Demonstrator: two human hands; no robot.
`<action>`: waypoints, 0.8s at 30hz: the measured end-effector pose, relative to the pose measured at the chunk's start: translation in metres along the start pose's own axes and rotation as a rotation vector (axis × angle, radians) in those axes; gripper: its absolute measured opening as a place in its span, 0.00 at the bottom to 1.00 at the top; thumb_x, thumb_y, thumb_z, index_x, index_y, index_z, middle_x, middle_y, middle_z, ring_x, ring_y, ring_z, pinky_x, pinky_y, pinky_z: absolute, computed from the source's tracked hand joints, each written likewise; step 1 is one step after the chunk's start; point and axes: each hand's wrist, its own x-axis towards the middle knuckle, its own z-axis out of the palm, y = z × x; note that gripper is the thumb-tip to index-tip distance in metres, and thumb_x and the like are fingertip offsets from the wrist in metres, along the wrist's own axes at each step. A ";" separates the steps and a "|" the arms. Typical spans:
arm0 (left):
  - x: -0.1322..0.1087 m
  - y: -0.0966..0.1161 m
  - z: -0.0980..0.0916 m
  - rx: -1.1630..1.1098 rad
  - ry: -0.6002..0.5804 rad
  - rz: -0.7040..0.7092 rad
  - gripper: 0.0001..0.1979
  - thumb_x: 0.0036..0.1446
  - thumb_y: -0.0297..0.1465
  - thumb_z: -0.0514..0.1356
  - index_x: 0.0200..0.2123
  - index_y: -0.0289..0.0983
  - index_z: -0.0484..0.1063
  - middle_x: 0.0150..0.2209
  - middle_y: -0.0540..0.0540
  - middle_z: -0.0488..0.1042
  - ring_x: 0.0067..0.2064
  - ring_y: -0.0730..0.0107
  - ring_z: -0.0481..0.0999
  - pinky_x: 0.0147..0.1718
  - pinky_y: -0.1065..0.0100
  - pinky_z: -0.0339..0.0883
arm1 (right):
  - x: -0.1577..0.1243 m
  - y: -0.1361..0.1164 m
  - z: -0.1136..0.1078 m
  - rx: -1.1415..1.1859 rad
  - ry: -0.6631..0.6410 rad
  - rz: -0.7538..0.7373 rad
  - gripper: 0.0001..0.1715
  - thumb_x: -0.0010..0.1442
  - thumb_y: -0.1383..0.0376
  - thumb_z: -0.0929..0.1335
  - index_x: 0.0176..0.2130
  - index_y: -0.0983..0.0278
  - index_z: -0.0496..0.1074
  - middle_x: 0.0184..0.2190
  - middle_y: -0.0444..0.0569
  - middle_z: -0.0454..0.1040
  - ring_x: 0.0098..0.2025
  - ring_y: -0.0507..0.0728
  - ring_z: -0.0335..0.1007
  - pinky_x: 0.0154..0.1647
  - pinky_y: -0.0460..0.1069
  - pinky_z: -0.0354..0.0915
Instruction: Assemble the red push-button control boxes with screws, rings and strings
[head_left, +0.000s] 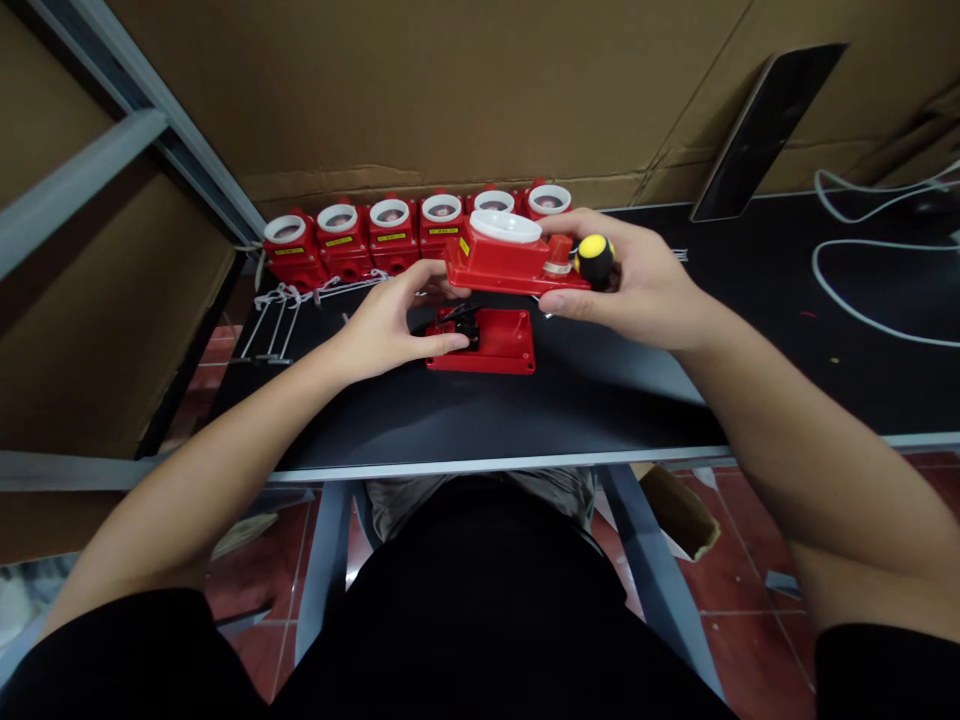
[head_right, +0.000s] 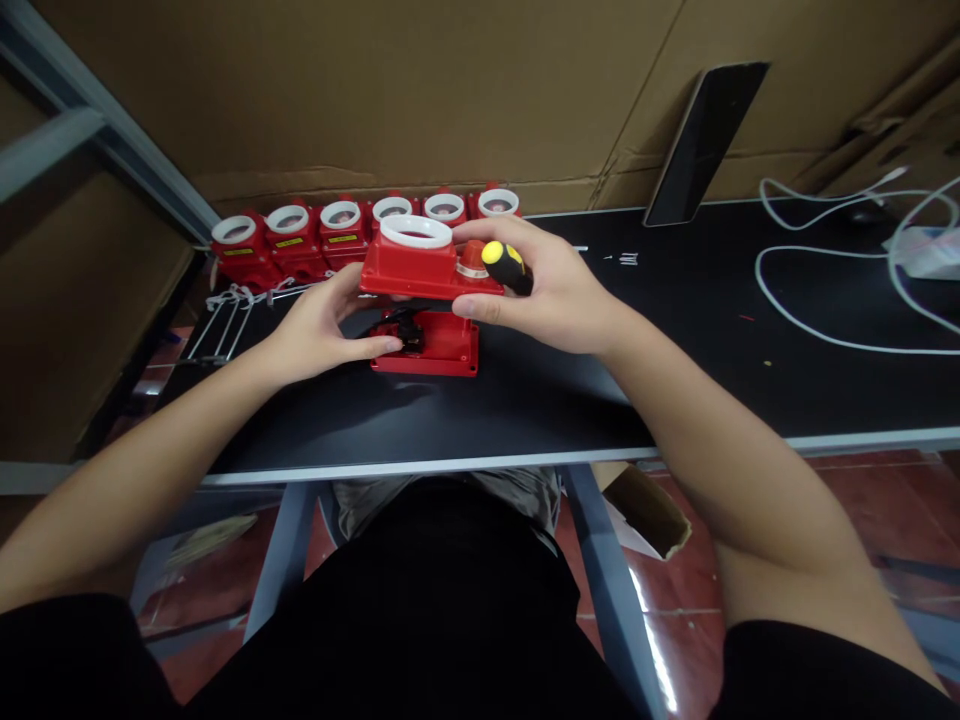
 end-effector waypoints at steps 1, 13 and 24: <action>0.000 0.002 -0.001 0.006 0.000 -0.006 0.40 0.61 0.51 0.82 0.68 0.41 0.79 0.72 0.32 0.85 0.73 0.39 0.86 0.76 0.43 0.82 | 0.000 0.000 0.000 -0.002 0.001 -0.003 0.55 0.64 0.21 0.78 0.74 0.47 0.84 0.73 0.55 0.83 0.75 0.84 0.79 0.82 0.81 0.73; 0.000 0.023 -0.010 0.267 -0.008 0.090 0.14 0.71 0.42 0.71 0.53 0.41 0.87 0.54 0.42 0.91 0.54 0.53 0.92 0.63 0.51 0.87 | 0.003 0.005 0.001 -0.064 0.059 -0.023 0.46 0.66 0.31 0.82 0.72 0.46 0.84 0.70 0.56 0.84 0.74 0.83 0.79 0.81 0.82 0.73; -0.002 0.024 -0.007 0.434 0.063 0.221 0.09 0.74 0.38 0.68 0.50 0.43 0.88 0.48 0.44 0.91 0.47 0.55 0.90 0.52 0.53 0.85 | 0.007 0.021 -0.007 -0.274 0.168 0.014 0.39 0.67 0.39 0.84 0.68 0.51 0.85 0.66 0.62 0.83 0.69 0.84 0.80 0.74 0.82 0.78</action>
